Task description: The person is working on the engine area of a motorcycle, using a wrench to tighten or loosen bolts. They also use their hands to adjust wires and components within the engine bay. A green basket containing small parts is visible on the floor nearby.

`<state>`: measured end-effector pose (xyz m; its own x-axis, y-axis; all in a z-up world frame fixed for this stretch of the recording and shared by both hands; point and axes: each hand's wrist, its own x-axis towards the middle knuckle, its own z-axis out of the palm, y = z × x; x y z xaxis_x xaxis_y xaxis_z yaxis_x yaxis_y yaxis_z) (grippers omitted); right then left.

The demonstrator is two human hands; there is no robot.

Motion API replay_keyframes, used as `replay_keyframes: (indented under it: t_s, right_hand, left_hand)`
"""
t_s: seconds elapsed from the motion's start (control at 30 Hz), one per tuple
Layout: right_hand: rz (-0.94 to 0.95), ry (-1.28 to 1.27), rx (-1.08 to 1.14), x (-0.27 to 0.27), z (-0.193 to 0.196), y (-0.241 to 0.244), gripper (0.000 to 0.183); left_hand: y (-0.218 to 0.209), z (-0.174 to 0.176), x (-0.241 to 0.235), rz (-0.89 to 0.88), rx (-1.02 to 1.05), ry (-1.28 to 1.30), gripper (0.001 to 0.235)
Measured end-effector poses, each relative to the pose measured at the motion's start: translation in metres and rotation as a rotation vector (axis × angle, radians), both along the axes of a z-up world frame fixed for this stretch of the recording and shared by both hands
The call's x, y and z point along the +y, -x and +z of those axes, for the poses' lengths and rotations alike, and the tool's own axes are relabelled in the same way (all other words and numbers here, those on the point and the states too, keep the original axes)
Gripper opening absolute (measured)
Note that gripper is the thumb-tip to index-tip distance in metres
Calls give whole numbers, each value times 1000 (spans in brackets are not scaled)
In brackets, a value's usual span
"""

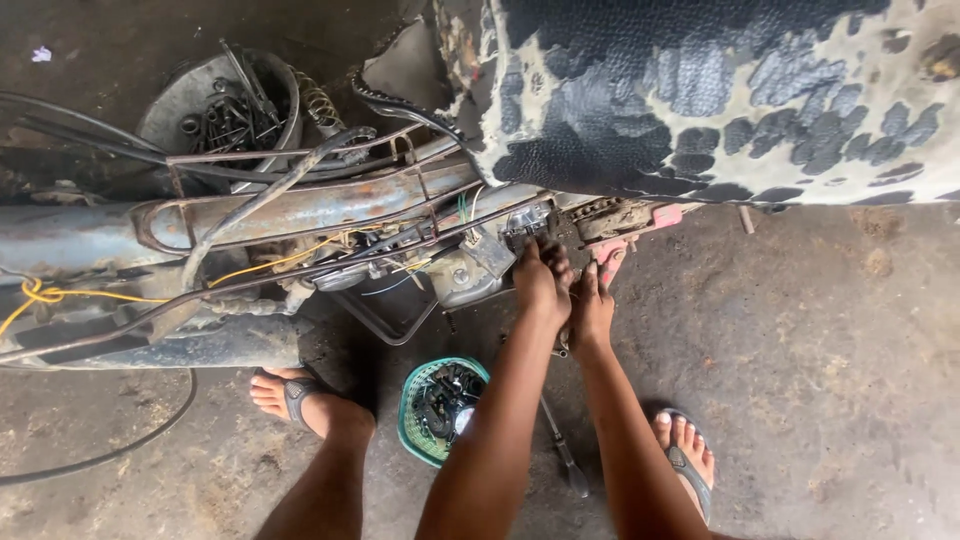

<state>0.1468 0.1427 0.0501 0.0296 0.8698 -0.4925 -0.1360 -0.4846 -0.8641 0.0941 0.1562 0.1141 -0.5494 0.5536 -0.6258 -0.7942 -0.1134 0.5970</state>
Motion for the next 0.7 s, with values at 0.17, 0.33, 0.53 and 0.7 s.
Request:
replay_keyframes:
  t_s: [0.17,0.33,0.53,0.7]
  right_hand:
    - [-46,83,145,17,-32,-15,44]
    - [-55,120,170,27,-49,-26,37]
    - [13,165,151,26,-49,-26,36]
    - [7,128,-22,25,-92,-20,45]
  left_hand:
    - [10,-50,35,181,-234,-202,31]
    - [8,-64,49,260,-297,-356,39]
    - [2,-69,54,310,-348,-461,38]
    - [-10,-61,53,447,-55,-354,21]
